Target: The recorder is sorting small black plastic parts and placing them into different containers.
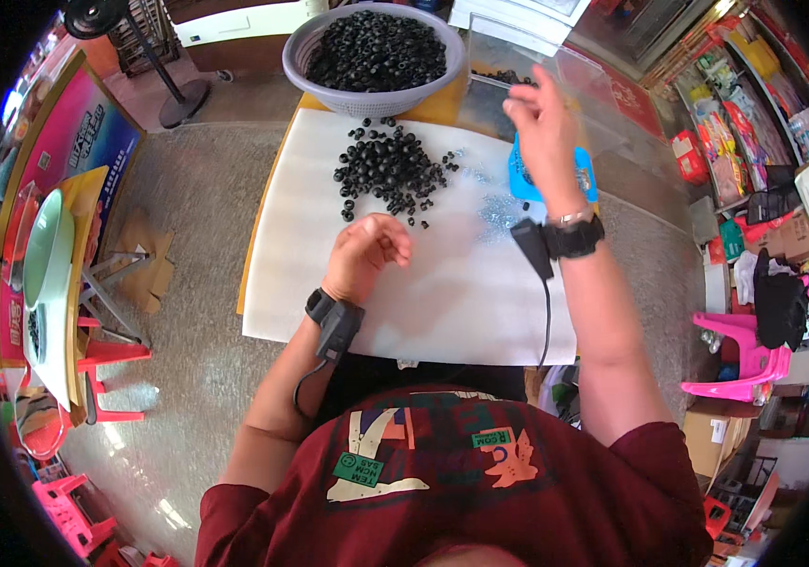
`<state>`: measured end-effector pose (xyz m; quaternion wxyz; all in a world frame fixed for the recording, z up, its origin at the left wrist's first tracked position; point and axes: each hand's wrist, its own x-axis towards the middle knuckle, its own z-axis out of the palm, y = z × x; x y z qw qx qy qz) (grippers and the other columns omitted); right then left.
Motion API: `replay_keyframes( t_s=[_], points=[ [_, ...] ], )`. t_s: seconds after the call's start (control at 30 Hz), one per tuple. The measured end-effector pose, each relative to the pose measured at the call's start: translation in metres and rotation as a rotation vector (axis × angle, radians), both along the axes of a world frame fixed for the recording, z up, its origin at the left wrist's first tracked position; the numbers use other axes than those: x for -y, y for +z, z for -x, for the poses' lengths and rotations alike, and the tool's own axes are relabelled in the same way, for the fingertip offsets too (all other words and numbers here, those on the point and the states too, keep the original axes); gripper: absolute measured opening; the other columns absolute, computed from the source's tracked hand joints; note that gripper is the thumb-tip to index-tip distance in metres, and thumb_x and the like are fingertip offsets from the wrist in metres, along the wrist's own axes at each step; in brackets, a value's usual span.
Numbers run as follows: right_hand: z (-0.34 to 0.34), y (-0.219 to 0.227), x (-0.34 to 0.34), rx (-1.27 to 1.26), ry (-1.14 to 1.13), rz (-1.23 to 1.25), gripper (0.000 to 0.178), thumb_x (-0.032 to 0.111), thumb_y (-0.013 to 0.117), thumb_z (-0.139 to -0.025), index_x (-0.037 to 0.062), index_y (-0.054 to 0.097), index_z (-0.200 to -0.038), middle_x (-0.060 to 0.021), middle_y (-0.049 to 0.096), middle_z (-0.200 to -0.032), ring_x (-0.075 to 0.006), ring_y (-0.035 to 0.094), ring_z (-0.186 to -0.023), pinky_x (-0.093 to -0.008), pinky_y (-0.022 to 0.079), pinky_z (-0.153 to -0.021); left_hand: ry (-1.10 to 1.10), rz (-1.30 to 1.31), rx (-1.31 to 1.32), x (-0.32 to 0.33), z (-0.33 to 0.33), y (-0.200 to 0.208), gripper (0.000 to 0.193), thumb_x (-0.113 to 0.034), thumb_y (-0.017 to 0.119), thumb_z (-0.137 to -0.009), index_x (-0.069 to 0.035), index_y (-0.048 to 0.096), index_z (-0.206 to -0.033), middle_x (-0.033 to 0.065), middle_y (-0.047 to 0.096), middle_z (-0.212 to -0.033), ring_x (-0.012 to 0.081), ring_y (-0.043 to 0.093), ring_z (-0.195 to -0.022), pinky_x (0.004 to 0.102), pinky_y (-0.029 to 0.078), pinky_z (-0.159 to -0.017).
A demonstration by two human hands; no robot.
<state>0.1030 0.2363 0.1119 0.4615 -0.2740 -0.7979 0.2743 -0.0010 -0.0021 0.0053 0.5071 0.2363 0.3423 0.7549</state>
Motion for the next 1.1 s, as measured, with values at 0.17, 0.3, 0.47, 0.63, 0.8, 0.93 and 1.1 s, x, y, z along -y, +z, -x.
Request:
replay_keyframes(
  t_s=[0.17,0.3,0.47,0.63,0.8,0.93,1.1],
  points=[
    [-0.013,-0.058,0.065,0.269,0.337,0.123,0.012,0.011,0.061,-0.083,0.0043,0.065,-0.093,-0.0134,0.067,-0.084,-0.0273,0.065,-0.074,-0.0341,0.051,-0.066,0.130,-0.221,0.316,0.002,0.010,-0.003,0.052,-0.051,0.039,-0.097,-0.009,0.053,-0.071,0.0028,0.048,-0.062,0.0169,0.042,-0.057,0.0275,0.035,-0.051],
    [-0.004,-0.089,0.094,0.334,0.397,0.073,0.009,0.009,0.060,-0.081,0.0037,0.065,-0.086,-0.0140,0.064,-0.082,-0.0329,0.062,-0.079,-0.0397,0.049,-0.069,0.108,-0.277,0.338,0.002,0.011,-0.003,0.055,-0.052,0.037,-0.097,-0.011,0.046,-0.062,-0.0003,0.040,-0.055,0.0148,0.035,-0.051,0.0271,0.030,-0.046],
    [0.024,-0.089,0.109,0.331,0.460,-0.028,0.009,0.006,0.057,-0.082,0.0035,0.064,-0.086,-0.0119,0.061,-0.083,-0.0319,0.058,-0.083,-0.0416,0.047,-0.072,0.040,-0.432,0.513,0.005,0.018,-0.006,0.057,-0.055,0.036,-0.096,-0.011,0.043,-0.060,-0.0001,0.038,-0.050,0.0149,0.036,-0.049,0.0272,0.030,-0.044],
    [0.049,-0.089,0.109,0.306,0.499,-0.108,0.010,0.008,0.059,-0.079,0.0068,0.065,-0.087,-0.0097,0.058,-0.082,-0.0297,0.056,-0.084,-0.0408,0.046,-0.075,-0.194,-0.317,0.217,0.009,0.007,-0.009,0.056,-0.054,0.037,-0.096,-0.012,0.042,-0.059,-0.0017,0.041,-0.049,0.0137,0.039,-0.045,0.0266,0.031,-0.043],
    [0.075,-0.096,0.104,0.381,0.593,-0.354,0.016,0.009,0.061,-0.074,0.0094,0.068,-0.089,-0.0045,0.055,-0.081,-0.0243,0.053,-0.084,-0.0374,0.044,-0.079,-0.299,-0.339,0.068,0.008,0.007,-0.010,0.052,-0.048,0.041,-0.096,-0.010,0.045,-0.061,0.0014,0.043,-0.051,0.0158,0.042,-0.046,0.0277,0.033,-0.043],
    [0.083,-0.100,0.101,0.514,0.640,-0.510,0.016,0.010,0.063,-0.074,0.0120,0.068,-0.089,-0.0033,0.054,-0.079,-0.0220,0.052,-0.084,-0.0356,0.043,-0.077,-0.296,-0.327,0.104,0.008,0.006,-0.007,0.046,-0.043,0.046,-0.095,-0.007,0.050,-0.066,0.0048,0.049,-0.055,0.0176,0.047,-0.050,0.0283,0.037,-0.048],
    [0.069,-0.095,0.094,0.348,0.626,-0.287,0.015,0.007,0.062,-0.074,0.0075,0.064,-0.089,-0.0076,0.057,-0.083,-0.0271,0.054,-0.084,-0.0374,0.045,-0.076,-0.177,-0.084,0.126,0.007,0.006,-0.009,0.035,-0.036,0.049,-0.095,-0.007,0.054,-0.076,0.0049,0.054,-0.062,0.0159,0.052,-0.056,0.0265,0.040,-0.051]
  ],
)
